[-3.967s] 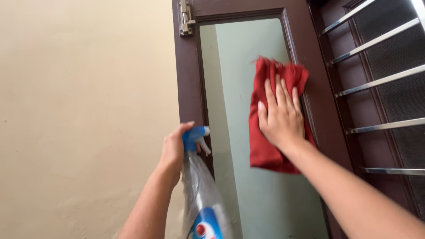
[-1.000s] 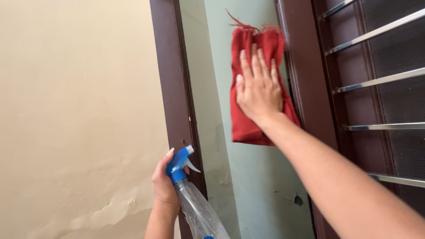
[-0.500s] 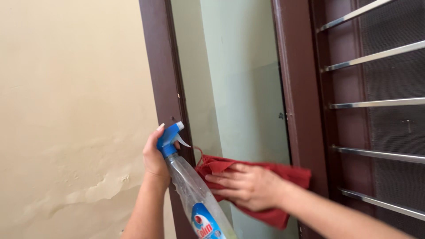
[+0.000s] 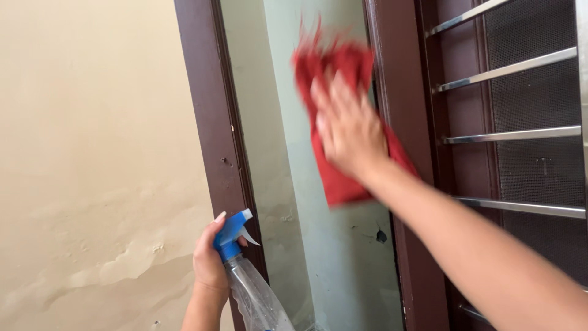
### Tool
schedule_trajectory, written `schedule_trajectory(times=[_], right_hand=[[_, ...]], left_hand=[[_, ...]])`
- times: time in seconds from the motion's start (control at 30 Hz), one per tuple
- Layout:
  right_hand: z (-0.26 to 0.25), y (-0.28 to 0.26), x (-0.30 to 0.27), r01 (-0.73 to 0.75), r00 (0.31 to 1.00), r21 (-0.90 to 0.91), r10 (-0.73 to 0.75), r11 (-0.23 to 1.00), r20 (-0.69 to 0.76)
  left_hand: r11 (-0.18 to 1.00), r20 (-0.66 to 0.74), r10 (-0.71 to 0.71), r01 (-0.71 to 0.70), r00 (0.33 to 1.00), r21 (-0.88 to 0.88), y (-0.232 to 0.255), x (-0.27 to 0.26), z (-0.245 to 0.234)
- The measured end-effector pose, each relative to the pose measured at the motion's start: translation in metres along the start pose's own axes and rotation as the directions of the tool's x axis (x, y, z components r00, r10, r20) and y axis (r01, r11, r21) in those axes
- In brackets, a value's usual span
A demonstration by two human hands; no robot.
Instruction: The person cleans a window in a door frame using a spray bottle and a cloth.
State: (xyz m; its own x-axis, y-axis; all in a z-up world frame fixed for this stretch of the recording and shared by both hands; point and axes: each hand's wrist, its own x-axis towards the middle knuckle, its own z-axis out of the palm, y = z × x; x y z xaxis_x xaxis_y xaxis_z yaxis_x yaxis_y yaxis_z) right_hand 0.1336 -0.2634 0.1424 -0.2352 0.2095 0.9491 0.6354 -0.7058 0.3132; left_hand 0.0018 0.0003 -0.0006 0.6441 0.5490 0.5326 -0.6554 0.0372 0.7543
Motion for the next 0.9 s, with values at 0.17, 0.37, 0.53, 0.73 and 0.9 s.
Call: schedule_trajectory(times=[0.17, 0.37, 0.53, 0.73, 0.9], right_hand=[[-0.017, -0.049, -0.114, 0.199, 0.965, 0.1, -0.213, 0.975, 0.154], [-0.039, -0.057, -0.177, 0.335, 0.879, 0.282, -0.406, 0.899, 0.249], [-0.026, -0.041, -0.134, 0.294, 0.934, 0.139, -0.315, 0.946, 0.17], [0.003, 0.007, -0.004, -0.047, 0.999, -0.056, 0.046, 0.997, -0.008], [0.011, 0.02, 0.035, -0.051, 0.996, 0.014, 0.052, 0.999, -0.071]], left_hand=[[0.993, -0.016, -0.081, 0.079, 0.997, -0.092, -0.001, 0.006, 0.0], [0.994, -0.013, -0.096, 0.095, 0.995, -0.062, 0.003, 0.0, 0.002], [0.994, -0.038, -0.1, 0.098, 0.994, -0.051, 0.006, -0.001, 0.004], [0.996, -0.045, -0.077, 0.075, 0.996, -0.054, 0.004, -0.004, 0.003], [0.995, -0.062, -0.085, 0.082, 0.994, -0.053, 0.003, -0.002, 0.003]])
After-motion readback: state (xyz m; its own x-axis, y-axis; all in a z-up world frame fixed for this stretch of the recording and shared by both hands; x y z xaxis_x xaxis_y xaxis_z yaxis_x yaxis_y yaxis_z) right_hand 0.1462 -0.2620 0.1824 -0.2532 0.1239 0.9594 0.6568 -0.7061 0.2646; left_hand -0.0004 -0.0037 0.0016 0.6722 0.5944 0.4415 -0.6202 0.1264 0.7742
